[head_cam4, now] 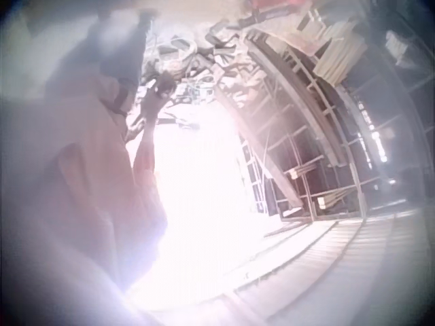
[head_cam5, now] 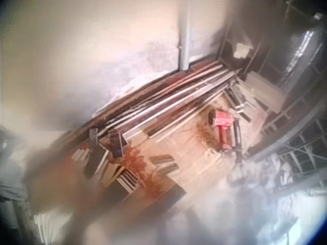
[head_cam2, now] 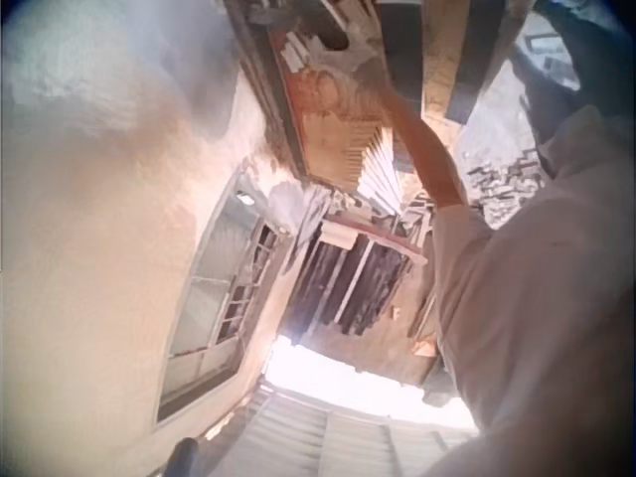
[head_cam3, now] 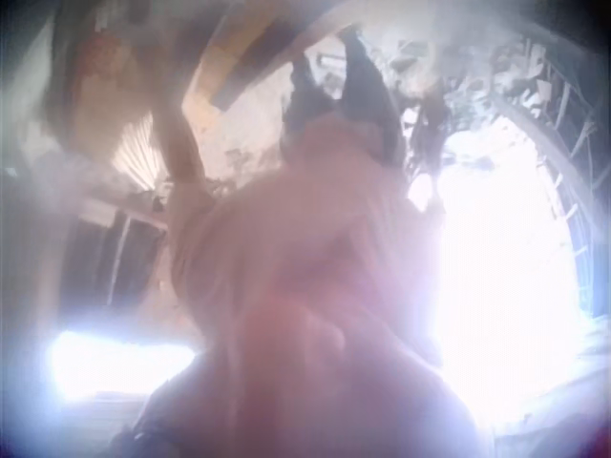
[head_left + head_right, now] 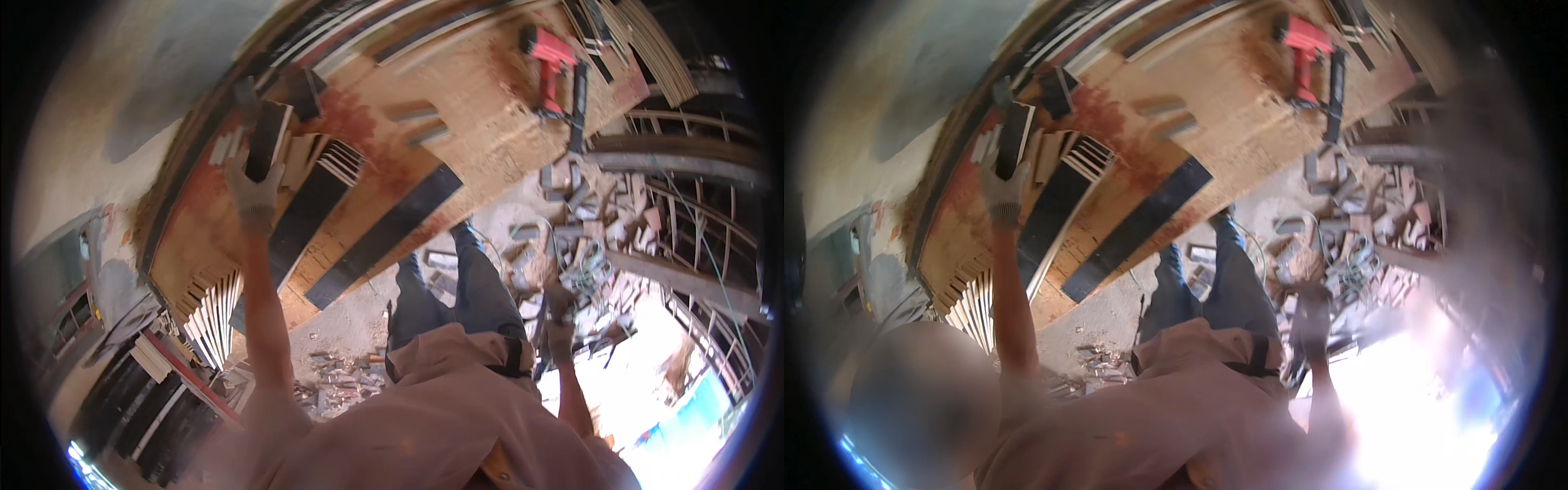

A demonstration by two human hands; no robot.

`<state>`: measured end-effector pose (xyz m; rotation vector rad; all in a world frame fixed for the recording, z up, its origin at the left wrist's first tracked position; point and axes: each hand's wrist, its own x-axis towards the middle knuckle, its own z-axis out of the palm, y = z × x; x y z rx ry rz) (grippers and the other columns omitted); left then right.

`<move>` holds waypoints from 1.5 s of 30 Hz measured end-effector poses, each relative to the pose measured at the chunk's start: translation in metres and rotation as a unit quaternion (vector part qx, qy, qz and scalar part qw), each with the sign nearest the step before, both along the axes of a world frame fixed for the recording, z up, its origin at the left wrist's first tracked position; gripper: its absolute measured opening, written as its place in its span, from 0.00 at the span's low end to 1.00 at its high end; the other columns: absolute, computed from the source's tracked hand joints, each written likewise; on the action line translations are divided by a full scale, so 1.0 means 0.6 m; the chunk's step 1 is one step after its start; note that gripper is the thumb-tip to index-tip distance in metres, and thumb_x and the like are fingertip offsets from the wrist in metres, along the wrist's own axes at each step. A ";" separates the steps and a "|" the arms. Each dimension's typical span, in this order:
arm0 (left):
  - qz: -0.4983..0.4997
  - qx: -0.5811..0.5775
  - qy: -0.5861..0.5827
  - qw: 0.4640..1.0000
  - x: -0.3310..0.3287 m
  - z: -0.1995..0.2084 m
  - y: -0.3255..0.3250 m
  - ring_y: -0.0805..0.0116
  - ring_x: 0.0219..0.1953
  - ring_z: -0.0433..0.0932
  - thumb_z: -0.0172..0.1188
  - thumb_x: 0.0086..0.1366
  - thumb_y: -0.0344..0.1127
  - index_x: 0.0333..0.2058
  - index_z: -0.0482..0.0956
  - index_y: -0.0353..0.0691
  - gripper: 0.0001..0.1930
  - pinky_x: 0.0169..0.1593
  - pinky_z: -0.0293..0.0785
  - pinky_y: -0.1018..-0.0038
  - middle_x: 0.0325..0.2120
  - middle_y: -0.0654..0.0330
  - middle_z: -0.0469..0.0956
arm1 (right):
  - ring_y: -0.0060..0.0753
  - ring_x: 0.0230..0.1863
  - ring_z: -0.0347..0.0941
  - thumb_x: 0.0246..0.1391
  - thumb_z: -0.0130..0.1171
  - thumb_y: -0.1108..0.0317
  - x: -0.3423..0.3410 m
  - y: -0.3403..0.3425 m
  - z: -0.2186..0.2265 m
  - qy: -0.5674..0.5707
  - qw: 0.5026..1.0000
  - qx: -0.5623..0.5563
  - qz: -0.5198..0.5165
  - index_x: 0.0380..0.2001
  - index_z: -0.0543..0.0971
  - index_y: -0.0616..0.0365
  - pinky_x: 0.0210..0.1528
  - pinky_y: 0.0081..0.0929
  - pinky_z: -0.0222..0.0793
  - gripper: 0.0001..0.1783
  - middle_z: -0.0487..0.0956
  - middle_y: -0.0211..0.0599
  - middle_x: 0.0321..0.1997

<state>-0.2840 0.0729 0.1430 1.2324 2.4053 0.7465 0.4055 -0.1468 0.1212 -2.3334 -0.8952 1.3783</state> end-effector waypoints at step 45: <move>-0.086 -0.017 0.036 0.996 0.472 -0.290 -0.107 0.50 0.66 0.68 0.80 0.39 0.37 0.61 0.73 0.41 0.46 0.68 0.63 0.57 0.62 0.50 0.71 | 0.49 0.46 0.83 0.45 0.70 0.65 -0.268 0.382 -0.142 0.141 0.914 0.040 0.379 0.52 0.78 0.56 0.47 0.37 0.79 0.28 0.84 0.51 0.42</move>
